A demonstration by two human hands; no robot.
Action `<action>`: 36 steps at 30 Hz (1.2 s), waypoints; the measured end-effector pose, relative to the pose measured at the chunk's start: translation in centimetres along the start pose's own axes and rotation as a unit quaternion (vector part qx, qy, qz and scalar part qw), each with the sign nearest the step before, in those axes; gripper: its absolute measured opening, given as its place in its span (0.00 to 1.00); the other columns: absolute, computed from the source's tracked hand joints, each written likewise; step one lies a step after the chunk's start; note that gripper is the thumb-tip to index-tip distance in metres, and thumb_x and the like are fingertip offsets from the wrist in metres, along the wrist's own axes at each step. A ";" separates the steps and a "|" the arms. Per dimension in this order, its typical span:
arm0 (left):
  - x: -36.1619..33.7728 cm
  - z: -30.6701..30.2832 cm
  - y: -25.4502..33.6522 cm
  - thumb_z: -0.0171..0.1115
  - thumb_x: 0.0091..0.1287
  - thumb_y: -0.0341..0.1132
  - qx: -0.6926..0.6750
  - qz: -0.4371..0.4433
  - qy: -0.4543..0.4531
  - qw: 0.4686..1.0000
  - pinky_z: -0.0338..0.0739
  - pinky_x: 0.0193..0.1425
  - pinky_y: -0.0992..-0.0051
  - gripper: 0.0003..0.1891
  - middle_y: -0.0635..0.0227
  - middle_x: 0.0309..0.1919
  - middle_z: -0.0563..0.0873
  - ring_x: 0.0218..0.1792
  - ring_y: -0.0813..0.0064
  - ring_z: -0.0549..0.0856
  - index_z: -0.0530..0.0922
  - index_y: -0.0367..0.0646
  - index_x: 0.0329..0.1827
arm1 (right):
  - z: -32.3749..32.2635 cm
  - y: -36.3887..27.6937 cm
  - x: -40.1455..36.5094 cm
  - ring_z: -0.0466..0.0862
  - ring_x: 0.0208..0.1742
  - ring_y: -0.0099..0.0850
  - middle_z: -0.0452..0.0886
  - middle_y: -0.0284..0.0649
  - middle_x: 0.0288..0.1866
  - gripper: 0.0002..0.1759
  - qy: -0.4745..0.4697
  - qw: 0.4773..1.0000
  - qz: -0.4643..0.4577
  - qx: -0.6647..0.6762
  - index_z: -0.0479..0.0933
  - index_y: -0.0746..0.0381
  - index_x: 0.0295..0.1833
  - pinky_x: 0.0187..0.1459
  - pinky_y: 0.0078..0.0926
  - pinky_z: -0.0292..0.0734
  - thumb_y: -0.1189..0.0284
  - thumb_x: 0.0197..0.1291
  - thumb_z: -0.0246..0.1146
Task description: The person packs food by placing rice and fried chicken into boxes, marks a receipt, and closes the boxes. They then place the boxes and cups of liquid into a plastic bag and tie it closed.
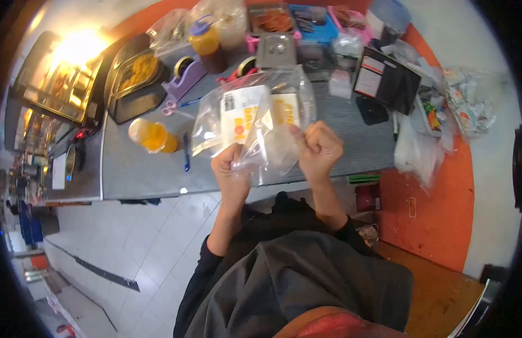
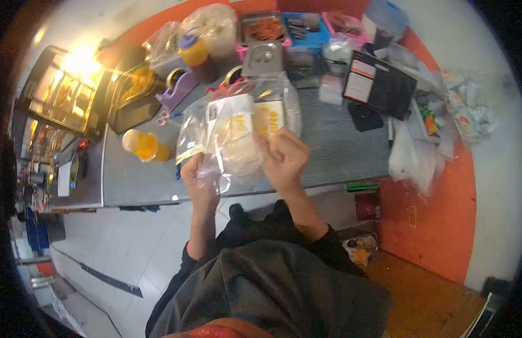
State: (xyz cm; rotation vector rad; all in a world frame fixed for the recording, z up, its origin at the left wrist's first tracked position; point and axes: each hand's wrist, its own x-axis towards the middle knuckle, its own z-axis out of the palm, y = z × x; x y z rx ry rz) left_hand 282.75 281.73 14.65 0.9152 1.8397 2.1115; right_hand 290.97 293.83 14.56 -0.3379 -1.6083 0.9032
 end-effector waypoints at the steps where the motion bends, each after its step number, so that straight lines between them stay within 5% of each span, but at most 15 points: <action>1: 0.4 -0.8 -0.1 0.55 0.47 0.20 0.009 -0.003 0.010 1.000 0.52 0.21 0.84 0.16 0.79 0.14 0.60 0.19 0.88 0.59 0.56 0.43 0.14 | 0.7 -0.4 0.0 0.58 0.17 0.21 0.59 0.33 0.14 0.24 -0.007 1.000 0.006 0.010 0.54 0.62 0.13 0.18 0.18 0.51 0.87 0.39 0.66; 8: 2.0 -8.2 0.0 0.61 0.52 0.24 -0.054 0.067 0.017 0.996 0.61 0.30 0.84 0.18 0.75 0.22 0.69 0.26 0.85 0.67 0.57 0.42 0.15 | 8.2 -2.8 -1.0 0.66 0.19 0.27 0.66 0.37 0.18 0.17 0.057 0.986 -0.116 -0.106 0.61 0.63 0.18 0.22 0.20 0.62 0.86 0.41 0.64; 10: 2.8 -11.0 -1.2 0.62 0.51 0.24 -0.285 -0.046 -0.194 0.938 0.65 0.39 0.83 0.15 0.70 0.33 0.74 0.35 0.83 0.72 0.62 0.43 0.16 | 11.2 -3.0 -1.9 0.69 0.23 0.31 0.68 0.39 0.22 0.14 0.001 0.996 -0.063 -0.068 0.63 0.64 0.21 0.27 0.23 0.65 0.86 0.40 0.63; 15: 4.2 -16.4 -1.5 0.64 0.50 0.25 -0.452 -0.145 -0.221 0.852 0.67 0.42 0.81 0.13 0.66 0.40 0.74 0.41 0.80 0.72 0.67 0.43 0.16 | 17.6 -5.1 -4.2 0.70 0.25 0.33 0.68 0.39 0.22 0.10 -0.072 0.994 -0.082 -0.028 0.66 0.65 0.25 0.28 0.24 0.65 0.86 0.43 0.60; 17: 5.0 -17.6 -0.4 0.65 0.49 0.27 -0.373 -0.246 0.078 0.891 0.66 0.40 0.80 0.14 0.67 0.37 0.72 0.40 0.80 0.70 0.67 0.43 0.14 | 19.2 -5.2 -4.7 0.71 0.28 0.34 0.70 0.41 0.26 0.09 -0.045 0.969 -0.143 -0.195 0.66 0.65 0.26 0.31 0.26 0.66 0.86 0.44 0.59; 18: 5.6 -19.3 -3.9 0.67 0.47 0.29 -0.094 -0.054 0.092 0.990 0.64 0.39 0.77 0.12 0.67 0.33 0.71 0.38 0.77 0.69 0.70 0.43 0.16 | 19.5 -5.7 -4.4 0.71 0.31 0.36 0.71 0.44 0.32 0.07 -0.037 0.971 -0.123 -0.203 0.66 0.67 0.28 0.33 0.27 0.66 0.88 0.45 0.55; 25: 6.1 -22.4 -4.0 0.63 0.52 0.31 0.116 -0.051 -0.081 0.989 0.65 0.34 0.78 0.06 0.66 0.27 0.73 0.28 0.72 0.71 0.74 0.41 0.26 | 22.0 -5.2 -8.5 0.71 0.34 0.36 0.69 0.46 0.38 0.10 -0.098 0.986 0.030 -0.129 0.64 0.67 0.34 0.35 0.25 0.68 0.89 0.45 0.50; 26: 5.7 -22.3 -5.6 0.58 0.58 0.31 -0.178 -0.210 -0.140 0.951 0.68 0.32 0.80 0.05 0.69 0.29 0.77 0.26 0.75 0.73 0.75 0.39 0.30 | 21.8 -5.2 -9.0 0.71 0.34 0.36 0.69 0.46 0.38 0.10 -0.098 0.985 0.038 -0.136 0.64 0.67 0.34 0.35 0.25 0.68 0.89 0.45 0.50; 27: 5.4 -22.4 -5.6 0.58 0.58 0.31 -0.180 -0.219 -0.142 0.949 0.68 0.32 0.80 0.05 0.69 0.29 0.77 0.26 0.75 0.73 0.75 0.39 0.30 | 21.6 -5.1 -9.3 0.72 0.34 0.36 0.70 0.45 0.35 0.09 -0.113 0.986 0.081 -0.095 0.65 0.67 0.32 0.35 0.25 0.68 0.88 0.44 0.53; 29: 5.0 -22.4 -5.2 0.53 0.61 0.31 -0.419 -0.471 -0.141 0.763 0.70 0.37 0.82 0.06 0.69 0.34 0.79 0.30 0.78 0.76 0.77 0.38 0.32 | 21.2 -4.9 -9.9 0.72 0.34 0.36 0.70 0.44 0.33 0.09 -0.126 0.982 0.127 -0.059 0.65 0.67 0.31 0.35 0.24 0.68 0.88 0.44 0.56; 31: 3.4 -21.9 -8.4 0.57 0.59 0.32 -0.406 -0.471 -0.162 0.766 0.70 0.39 0.81 0.08 0.66 0.33 0.78 0.30 0.74 0.77 0.77 0.38 0.37 | 20.9 -4.7 -10.8 0.73 0.31 0.36 0.69 0.42 0.27 0.10 -0.075 0.986 0.080 -0.128 0.66 0.65 0.26 0.33 0.25 0.69 0.86 0.41 0.62; 32: 2.5 -21.3 -10.3 0.58 0.58 0.33 -0.119 -0.185 -0.178 0.959 0.70 0.38 0.81 0.10 0.65 0.32 0.78 0.30 0.73 0.77 0.76 0.37 0.39 | 20.8 -4.5 -11.0 0.73 0.31 0.36 0.69 0.42 0.27 0.10 -0.078 0.985 0.085 -0.131 0.66 0.65 0.26 0.33 0.25 0.69 0.86 0.41 0.62; 33: 2.4 -20.8 -10.4 0.58 0.57 0.34 0.193 0.137 -0.159 0.958 0.70 0.38 0.80 0.12 0.64 0.30 0.77 0.30 0.71 0.76 0.76 0.37 0.40 | 20.7 -4.4 -11.2 0.74 0.30 0.35 0.69 0.41 0.25 0.11 -0.079 0.982 0.009 -0.170 0.66 0.65 0.23 0.32 0.26 0.69 0.87 0.41 0.62; 35: 2.0 -20.8 -9.9 0.58 0.56 0.34 0.256 0.087 -0.188 0.944 0.69 0.39 0.80 0.12 0.63 0.28 0.75 0.31 0.72 0.75 0.74 0.37 0.41 | 20.5 -4.1 -11.6 0.74 0.28 0.34 0.68 0.40 0.24 0.11 -0.085 0.973 -0.061 -0.205 0.66 0.64 0.21 0.31 0.26 0.69 0.87 0.40 0.62; 36: 2.0 -20.7 -9.9 0.57 0.57 0.34 0.116 -0.084 -0.217 0.966 0.69 0.39 0.80 0.12 0.64 0.29 0.75 0.31 0.75 0.74 0.74 0.37 0.40 | 20.6 -3.7 -11.6 0.73 0.28 0.33 0.68 0.40 0.24 0.11 -0.099 0.970 -0.068 -0.210 0.66 0.63 0.20 0.30 0.25 0.68 0.87 0.40 0.62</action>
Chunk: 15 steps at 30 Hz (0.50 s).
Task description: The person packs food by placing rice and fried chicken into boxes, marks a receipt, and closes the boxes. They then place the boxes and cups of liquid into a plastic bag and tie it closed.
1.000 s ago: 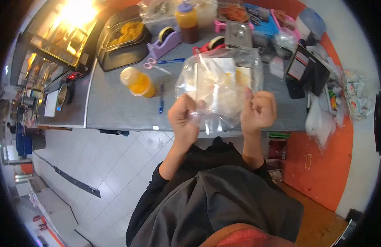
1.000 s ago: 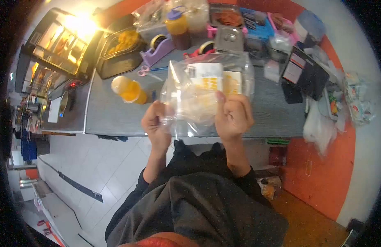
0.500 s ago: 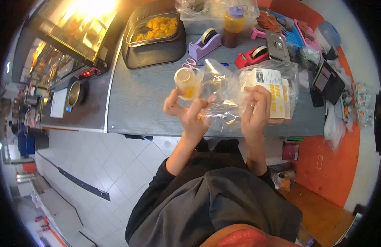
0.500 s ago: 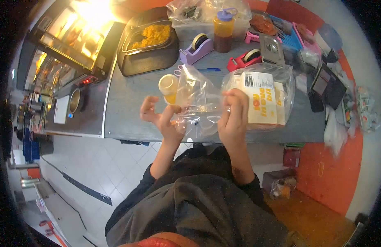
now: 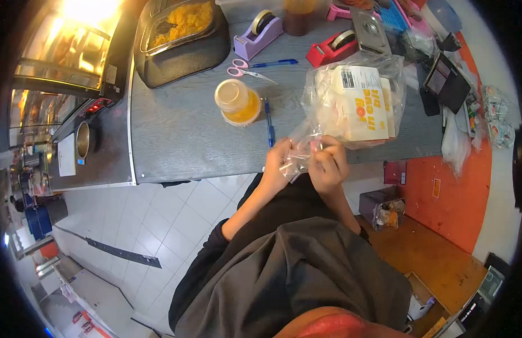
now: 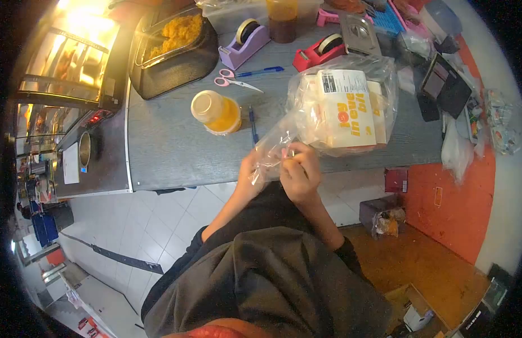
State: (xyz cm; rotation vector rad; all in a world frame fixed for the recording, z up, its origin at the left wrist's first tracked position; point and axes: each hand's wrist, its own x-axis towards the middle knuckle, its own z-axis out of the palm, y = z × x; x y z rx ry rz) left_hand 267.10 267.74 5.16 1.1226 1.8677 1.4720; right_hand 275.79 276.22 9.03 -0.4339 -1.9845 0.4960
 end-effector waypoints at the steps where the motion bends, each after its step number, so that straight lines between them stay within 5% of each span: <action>1: 0.0 0.1 0.1 0.55 0.58 0.34 -0.173 -0.129 -0.054 0.975 0.68 0.38 0.80 0.11 0.65 0.30 0.75 0.32 0.77 0.73 0.74 0.36 0.40 | 0.1 0.2 -0.1 0.73 0.28 0.32 0.68 0.40 0.24 0.12 -0.013 1.000 -0.009 -0.006 0.66 0.63 0.20 0.30 0.23 0.67 0.86 0.40 0.62; 2: 0.2 0.5 0.5 0.55 0.58 0.34 -0.173 -0.133 -0.055 0.974 0.68 0.38 0.80 0.11 0.65 0.30 0.75 0.32 0.77 0.73 0.74 0.36 0.40 | 0.2 0.5 -0.3 0.73 0.28 0.32 0.68 0.40 0.24 0.12 -0.015 1.000 -0.006 -0.005 0.66 0.63 0.20 0.30 0.23 0.67 0.86 0.40 0.62; 4: 0.7 1.5 2.0 0.54 0.59 0.36 -0.209 -0.065 -0.010 0.976 0.67 0.35 0.80 0.12 0.67 0.29 0.74 0.32 0.81 0.71 0.73 0.37 0.40 | 0.1 0.9 -0.6 0.71 0.27 0.27 0.68 0.38 0.24 0.11 -0.066 0.958 0.205 0.191 0.66 0.62 0.20 0.29 0.19 0.64 0.86 0.41 0.62; 5: 0.8 1.3 2.1 0.54 0.59 0.36 -0.209 -0.068 -0.011 0.976 0.67 0.35 0.80 0.12 0.67 0.29 0.74 0.32 0.81 0.71 0.73 0.37 0.40 | -0.1 1.4 -0.5 0.71 0.27 0.27 0.68 0.38 0.24 0.11 -0.067 0.957 0.207 0.190 0.66 0.62 0.20 0.29 0.19 0.64 0.86 0.41 0.62; 7: 0.8 0.1 2.1 0.51 0.61 0.36 -0.345 -0.100 -0.148 0.921 0.68 0.35 0.78 0.12 0.67 0.31 0.76 0.32 0.80 0.72 0.72 0.36 0.42 | -0.6 2.7 0.3 0.67 0.26 0.23 0.66 0.34 0.24 0.11 -0.118 0.871 0.210 0.427 0.65 0.62 0.20 0.29 0.16 0.61 0.85 0.42 0.61; 11: 0.7 -1.1 2.1 0.48 0.62 0.35 -0.212 -0.092 -0.111 0.966 0.69 0.38 0.78 0.12 0.66 0.32 0.76 0.34 0.79 0.74 0.71 0.36 0.43 | -1.1 3.8 1.7 0.65 0.26 0.20 0.65 0.32 0.25 0.13 -0.186 0.861 0.242 0.406 0.64 0.61 0.19 0.29 0.15 0.60 0.85 0.43 0.60; 15: 1.1 -0.3 3.9 0.51 0.61 0.29 -0.177 -0.047 -0.052 0.982 0.69 0.35 0.81 0.10 0.69 0.33 0.75 0.32 0.82 0.76 0.68 0.38 0.44 | -0.7 4.3 2.4 0.64 0.27 0.20 0.65 0.33 0.28 0.15 -0.177 0.792 0.276 0.515 0.64 0.60 0.17 0.30 0.14 0.59 0.88 0.42 0.61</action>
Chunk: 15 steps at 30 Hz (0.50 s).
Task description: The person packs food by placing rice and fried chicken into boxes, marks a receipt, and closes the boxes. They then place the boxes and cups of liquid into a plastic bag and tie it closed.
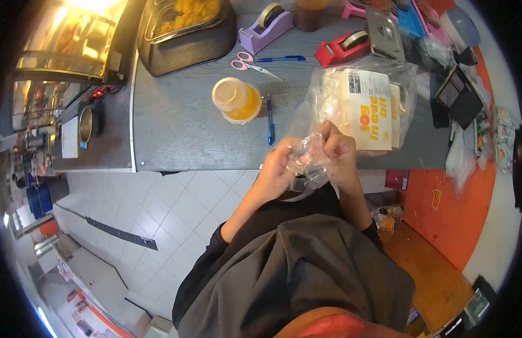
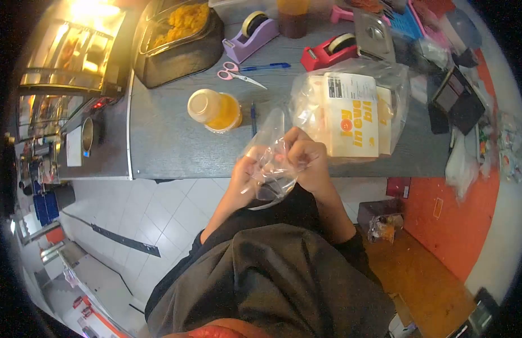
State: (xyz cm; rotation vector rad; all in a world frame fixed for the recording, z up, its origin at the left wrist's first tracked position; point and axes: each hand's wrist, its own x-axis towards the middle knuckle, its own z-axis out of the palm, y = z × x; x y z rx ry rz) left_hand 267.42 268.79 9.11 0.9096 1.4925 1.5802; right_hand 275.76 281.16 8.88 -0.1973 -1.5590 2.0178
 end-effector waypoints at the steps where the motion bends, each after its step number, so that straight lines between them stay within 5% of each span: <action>1: 0.0 0.6 0.0 0.50 0.60 0.26 -0.086 0.008 0.058 0.995 0.70 0.35 0.82 0.11 0.68 0.34 0.75 0.33 0.82 0.76 0.66 0.40 0.46 | 0.2 -0.4 0.3 0.64 0.28 0.20 0.65 0.33 0.29 0.15 0.001 0.999 -0.032 -0.026 0.64 0.60 0.17 0.30 0.13 0.59 0.88 0.41 0.61; 3: -0.2 0.1 0.3 0.48 0.60 0.18 -0.234 0.021 0.094 0.967 0.72 0.37 0.83 0.16 0.67 0.39 0.71 0.37 0.81 0.77 0.59 0.42 0.49 | 0.5 -0.6 0.8 0.64 0.29 0.20 0.65 0.33 0.29 0.15 -0.004 0.997 -0.064 -0.049 0.65 0.60 0.17 0.31 0.13 0.58 0.89 0.40 0.62; 6: -0.6 0.1 2.4 0.49 0.60 0.19 -0.236 0.006 0.153 0.960 0.72 0.37 0.83 0.13 0.69 0.40 0.71 0.36 0.82 0.77 0.60 0.40 0.45 | 0.8 -1.0 1.4 0.64 0.29 0.20 0.65 0.33 0.29 0.16 0.090 0.989 -0.118 0.015 0.65 0.59 0.17 0.31 0.13 0.58 0.90 0.36 0.63; 8: -1.2 -0.2 3.3 0.52 0.60 0.22 -0.207 -0.008 0.236 0.950 0.70 0.31 0.84 0.12 0.69 0.32 0.72 0.31 0.86 0.75 0.61 0.39 0.43 | 0.8 -2.5 1.6 0.67 0.32 0.24 0.67 0.34 0.30 0.17 0.167 0.920 -0.231 -0.268 0.65 0.59 0.17 0.33 0.16 0.62 0.90 0.34 0.63; 11: -3.1 -2.4 3.0 0.55 0.58 0.24 0.125 -0.025 0.240 0.962 0.62 0.24 0.81 0.11 0.63 0.23 0.74 0.25 0.86 0.69 0.67 0.36 0.43 | 0.2 -4.2 2.2 0.71 0.37 0.30 0.71 0.38 0.32 0.14 0.226 0.866 -0.264 -0.360 0.68 0.61 0.22 0.38 0.24 0.67 0.90 0.35 0.62; 12: -2.8 -2.6 3.3 0.55 0.58 0.24 0.125 -0.022 0.243 0.962 0.62 0.24 0.81 0.11 0.63 0.23 0.74 0.25 0.86 0.69 0.67 0.36 0.43 | 0.1 -4.3 2.2 0.71 0.37 0.30 0.71 0.38 0.32 0.14 0.223 0.866 -0.266 -0.359 0.68 0.61 0.22 0.38 0.24 0.67 0.90 0.35 0.62; 14: -1.7 -3.4 3.4 0.56 0.52 0.21 0.358 0.096 0.274 0.887 0.64 0.24 0.78 0.09 0.62 0.22 0.75 0.22 0.80 0.71 0.69 0.36 0.36 | 0.0 -4.6 2.2 0.73 0.42 0.35 0.74 0.42 0.38 0.11 0.188 0.805 -0.223 -0.517 0.70 0.62 0.27 0.43 0.30 0.69 0.89 0.38 0.60; 15: -1.1 -3.5 3.2 0.56 0.52 0.21 0.359 0.098 0.275 0.886 0.64 0.24 0.78 0.09 0.62 0.22 0.75 0.22 0.80 0.71 0.69 0.36 0.36 | -0.3 -4.0 2.3 0.74 0.42 0.36 0.74 0.43 0.41 0.10 0.149 0.833 -0.215 -0.487 0.71 0.64 0.32 0.43 0.31 0.69 0.86 0.42 0.59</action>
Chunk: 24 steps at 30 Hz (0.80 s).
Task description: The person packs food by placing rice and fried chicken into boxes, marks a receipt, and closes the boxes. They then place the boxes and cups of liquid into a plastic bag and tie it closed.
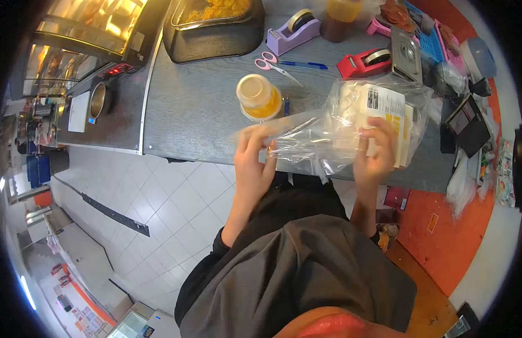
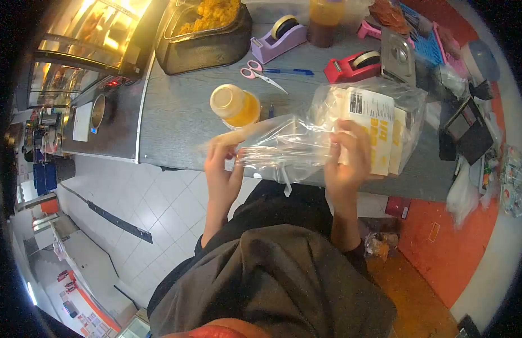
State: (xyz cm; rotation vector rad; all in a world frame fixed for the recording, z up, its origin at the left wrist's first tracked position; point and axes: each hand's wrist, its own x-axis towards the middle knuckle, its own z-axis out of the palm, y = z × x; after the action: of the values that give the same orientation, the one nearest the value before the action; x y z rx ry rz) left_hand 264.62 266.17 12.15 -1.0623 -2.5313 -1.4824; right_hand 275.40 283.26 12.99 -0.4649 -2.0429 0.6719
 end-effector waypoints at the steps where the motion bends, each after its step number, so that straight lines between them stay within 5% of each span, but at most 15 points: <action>1: 0.4 0.7 -0.2 0.55 0.49 0.20 -0.027 0.017 0.013 0.999 0.65 0.25 0.78 0.09 0.63 0.21 0.73 0.21 0.78 0.71 0.69 0.37 0.33 | 0.4 -0.2 -0.6 0.74 0.42 0.36 0.74 0.43 0.41 0.10 0.002 1.000 -0.002 0.000 0.71 0.64 0.32 0.43 0.31 0.69 0.86 0.42 0.59; 3: 0.0 2.2 -0.2 0.55 0.46 0.19 -0.054 0.034 0.025 0.998 0.66 0.25 0.77 0.09 0.64 0.19 0.72 0.20 0.76 0.71 0.69 0.38 0.31 | 1.0 -1.4 -2.0 0.75 0.41 0.37 0.75 0.45 0.40 0.11 -0.101 0.984 0.112 0.091 0.71 0.63 0.37 0.43 0.31 0.69 0.84 0.45 0.59; 5: -1.4 3.4 -0.5 0.54 0.46 0.17 -0.242 -0.149 -0.091 0.954 0.65 0.31 0.83 0.10 0.70 0.23 0.71 0.25 0.85 0.69 0.68 0.39 0.30 | 0.9 -1.5 -3.1 0.75 0.41 0.37 0.74 0.45 0.39 0.13 -0.204 0.961 0.168 0.076 0.71 0.63 0.40 0.42 0.29 0.69 0.82 0.45 0.59; 6: -1.4 3.6 -2.2 0.54 0.46 0.17 -0.154 -0.123 -0.056 0.979 0.65 0.30 0.83 0.11 0.70 0.23 0.71 0.25 0.84 0.69 0.66 0.39 0.30 | 0.9 -1.5 -3.3 0.75 0.41 0.37 0.74 0.45 0.39 0.15 -0.305 0.925 0.218 0.060 0.71 0.62 0.42 0.41 0.28 0.70 0.81 0.45 0.59; 9: -1.0 3.8 -4.8 0.55 0.45 0.17 -0.100 -0.166 -0.068 0.979 0.66 0.30 0.82 0.12 0.73 0.23 0.71 0.25 0.83 0.70 0.65 0.40 0.30 | 0.8 -0.4 -2.5 0.76 0.41 0.35 0.73 0.44 0.39 0.15 -0.341 0.899 0.272 -0.019 0.71 0.61 0.43 0.37 0.27 0.72 0.79 0.45 0.59; 10: -1.1 4.0 -4.9 0.58 0.46 0.19 -0.094 -0.190 -0.140 0.967 0.68 0.34 0.79 0.12 0.72 0.26 0.73 0.29 0.81 0.73 0.66 0.40 0.31 | 1.2 -0.5 -2.2 0.78 0.39 0.35 0.74 0.42 0.40 0.12 -0.265 0.954 -0.039 -0.132 0.72 0.61 0.42 0.34 0.27 0.74 0.77 0.48 0.58; 13: -1.7 4.2 -5.5 0.61 0.46 0.22 -0.314 -0.141 -0.281 0.896 0.70 0.41 0.77 0.14 0.67 0.32 0.75 0.37 0.78 0.75 0.68 0.40 0.36 | 2.1 -1.3 -4.0 0.78 0.37 0.36 0.74 0.41 0.40 0.10 -0.373 0.918 -0.115 0.070 0.73 0.60 0.41 0.37 0.29 0.74 0.77 0.50 0.57; 14: -1.5 3.3 -5.9 0.65 0.47 0.28 -0.323 -0.125 -0.376 0.859 0.70 0.47 0.75 0.20 0.66 0.38 0.75 0.42 0.76 0.75 0.69 0.39 0.43 | 2.3 -0.7 -5.1 0.78 0.37 0.38 0.75 0.41 0.39 0.12 -0.408 0.904 -0.086 0.093 0.75 0.60 0.43 0.40 0.29 0.74 0.75 0.50 0.57; 17: -1.6 0.6 -10.9 0.71 0.45 0.38 -0.169 -0.166 -0.407 0.882 0.70 0.47 0.74 0.28 0.63 0.39 0.77 0.41 0.71 0.76 0.69 0.38 0.47 | 2.5 2.0 -5.0 0.79 0.37 0.32 0.76 0.39 0.37 0.13 -0.416 0.903 0.037 0.101 0.75 0.61 0.44 0.38 0.24 0.75 0.72 0.52 0.58; 18: -2.2 1.0 -14.8 0.73 0.40 0.44 -0.138 -0.187 -0.360 0.904 0.70 0.50 0.69 0.38 0.63 0.46 0.73 0.46 0.69 0.74 0.64 0.39 0.53 | 2.6 2.5 -4.7 0.79 0.37 0.32 0.76 0.39 0.37 0.13 -0.415 0.904 0.039 0.099 0.75 0.61 0.44 0.38 0.24 0.75 0.72 0.52 0.58; 19: -1.4 1.4 -15.2 0.73 0.40 0.44 -0.139 -0.185 -0.363 0.903 0.70 0.50 0.69 0.38 0.63 0.46 0.73 0.46 0.69 0.74 0.64 0.39 0.53 | 2.8 2.9 -4.3 0.79 0.37 0.29 0.76 0.39 0.37 0.13 -0.384 0.897 0.159 0.150 0.75 0.62 0.44 0.37 0.21 0.74 0.69 0.54 0.57; 20: -0.9 2.1 -15.2 0.75 0.38 0.43 -0.112 -0.138 -0.187 0.966 0.69 0.51 0.68 0.43 0.62 0.50 0.70 0.49 0.67 0.73 0.60 0.40 0.56 | 3.1 3.1 -4.1 0.79 0.37 0.26 0.77 0.38 0.38 0.14 -0.346 0.874 0.276 0.199 0.75 0.63 0.45 0.35 0.19 0.73 0.66 0.56 0.56; 21: -0.3 2.9 -15.3 0.76 0.35 0.42 -0.083 -0.088 -0.004 0.993 0.69 0.52 0.67 0.48 0.60 0.54 0.66 0.51 0.66 0.71 0.55 0.41 0.58 | 3.6 3.1 -4.0 0.79 0.37 0.26 0.77 0.38 0.38 0.14 -0.343 0.875 0.280 0.197 0.75 0.63 0.45 0.35 0.19 0.73 0.66 0.56 0.56; 22: 0.6 3.9 -15.4 0.76 0.35 0.42 -0.085 -0.086 -0.010 0.993 0.69 0.52 0.67 0.48 0.60 0.54 0.66 0.51 0.66 0.71 0.55 0.41 0.58 | 4.2 3.0 -4.0 0.78 0.37 0.25 0.77 0.38 0.39 0.16 -0.332 0.836 0.370 0.232 0.74 0.64 0.45 0.36 0.17 0.72 0.63 0.58 0.54; 24: 2.6 6.1 -15.3 0.78 0.32 0.40 -0.217 0.071 0.091 0.969 0.68 0.53 0.67 0.55 0.58 0.55 0.62 0.53 0.65 0.69 0.46 0.45 0.60 | 5.5 3.7 -4.6 0.76 0.39 0.24 0.76 0.39 0.44 0.19 -0.308 0.782 0.467 0.275 0.74 0.64 0.46 0.40 0.19 0.70 0.59 0.61 0.51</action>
State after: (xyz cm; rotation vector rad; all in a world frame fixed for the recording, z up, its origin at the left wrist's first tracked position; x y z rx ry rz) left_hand 255.84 267.51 -2.01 -1.0597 -2.0101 -2.0372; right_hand 273.30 282.07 5.25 -1.0055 -1.9320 2.1954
